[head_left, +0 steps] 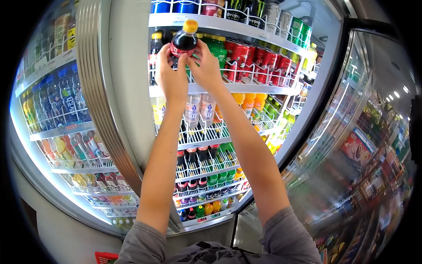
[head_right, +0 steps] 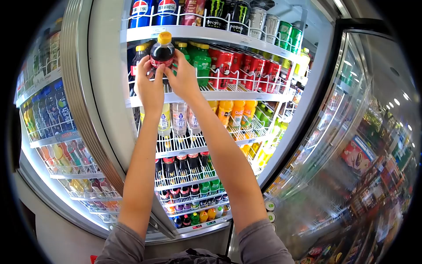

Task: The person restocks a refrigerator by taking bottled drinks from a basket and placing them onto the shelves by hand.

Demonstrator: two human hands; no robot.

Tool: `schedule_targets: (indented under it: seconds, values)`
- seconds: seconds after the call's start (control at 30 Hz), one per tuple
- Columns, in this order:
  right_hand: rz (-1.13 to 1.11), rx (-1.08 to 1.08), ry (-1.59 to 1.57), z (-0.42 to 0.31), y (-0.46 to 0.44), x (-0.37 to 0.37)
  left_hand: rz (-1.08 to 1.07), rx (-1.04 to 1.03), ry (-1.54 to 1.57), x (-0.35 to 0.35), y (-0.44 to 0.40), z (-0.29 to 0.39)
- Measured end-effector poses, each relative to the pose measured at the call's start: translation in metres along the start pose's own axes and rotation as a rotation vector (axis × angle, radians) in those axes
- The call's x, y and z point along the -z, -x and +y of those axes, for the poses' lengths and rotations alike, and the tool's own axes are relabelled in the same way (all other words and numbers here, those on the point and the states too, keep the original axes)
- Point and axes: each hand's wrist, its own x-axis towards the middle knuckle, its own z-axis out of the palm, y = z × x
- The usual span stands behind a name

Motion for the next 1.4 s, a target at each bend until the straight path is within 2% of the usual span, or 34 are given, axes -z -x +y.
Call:
schedule_targets:
  seconds: [0.1,0.17,0.2,0.23,0.27,0.3,0.33,0.4,0.43,0.5,0.57,0.63,0.7,0.83,0.9,0.93,0.97,1.03,1.17,1.23,1.27,1.4]
  values:
    - [0.023,0.025,0.127,0.023,0.002,-0.006,0.008,0.038,-0.270,0.002,0.005,-0.013]
    - [0.071,0.110,0.553,0.034,0.007,-0.003,-0.023,0.011,-0.344,0.001,0.009,-0.023]
    - [0.072,0.020,0.522,0.032,0.006,-0.005,-0.020,-0.019,-0.373,0.000,0.007,-0.026]
    - [0.069,0.021,0.517,0.031,0.005,-0.005,-0.020,-0.047,-0.402,0.000,0.007,-0.029]
    - [0.007,-0.099,0.514,0.029,0.004,-0.002,-0.017,-0.047,-0.407,-0.001,0.008,-0.032]
    - [-0.053,-0.219,0.510,0.025,0.003,-0.001,0.005,-0.095,-0.543,-0.003,0.011,-0.030]
    - [-0.051,-0.223,0.506,0.028,0.003,0.000,0.024,-0.144,-0.680,-0.004,0.013,-0.029]
    - [-0.107,-0.353,0.349,0.034,-0.005,0.002,-0.021,-0.127,-0.673,-0.003,0.013,-0.031]
    - [-0.103,-0.356,0.346,0.037,-0.008,0.004,-0.064,-0.108,-0.662,-0.002,0.014,-0.031]
    - [-0.128,-0.330,0.564,0.042,-0.012,0.005,-0.075,-0.162,-0.733,-0.001,0.017,-0.031]
    - [-0.123,-0.330,0.536,0.044,-0.016,0.007,-0.136,-0.188,-0.810,0.001,0.017,-0.033]
    - [-0.231,-0.500,0.432,0.034,-0.022,0.008,-0.136,-0.243,-0.869,0.003,0.021,-0.039]
    - [-0.233,-0.537,0.352,0.043,-0.021,0.004,-0.176,-0.334,-0.861,0.009,0.030,-0.038]
    - [-0.268,-0.512,0.439,0.041,-0.013,0.007,-0.336,-0.252,-0.860,0.024,0.064,-0.011]
    - [-0.184,-0.276,0.535,0.056,-0.003,0.008,-0.383,-0.247,-0.874,0.035,0.084,-0.002]
    - [-0.215,-0.172,0.540,0.044,0.008,0.012,-0.433,-0.226,-0.853,0.040,0.092,0.005]
    - [-0.215,-0.170,0.543,0.033,0.018,0.011,-0.485,-0.206,-0.832,0.045,0.099,0.011]
    - [-0.033,0.090,0.721,0.020,0.041,0.009,-0.507,-0.157,-0.781,0.052,0.108,0.017]
    - [0.118,-0.119,0.365,-0.032,0.095,0.021,-0.451,-0.113,-0.575,0.068,0.121,0.027]
    - [0.181,-0.205,0.300,-0.071,0.129,0.030,-0.474,0.033,-0.351,0.071,0.125,0.047]
    - [0.232,-0.282,0.215,-0.088,0.148,0.034,-0.455,0.013,-0.329,0.070,0.132,0.052]
    - [0.307,-0.263,0.226,-0.129,0.221,0.052,-0.516,0.102,-0.072,0.064,0.169,0.072]
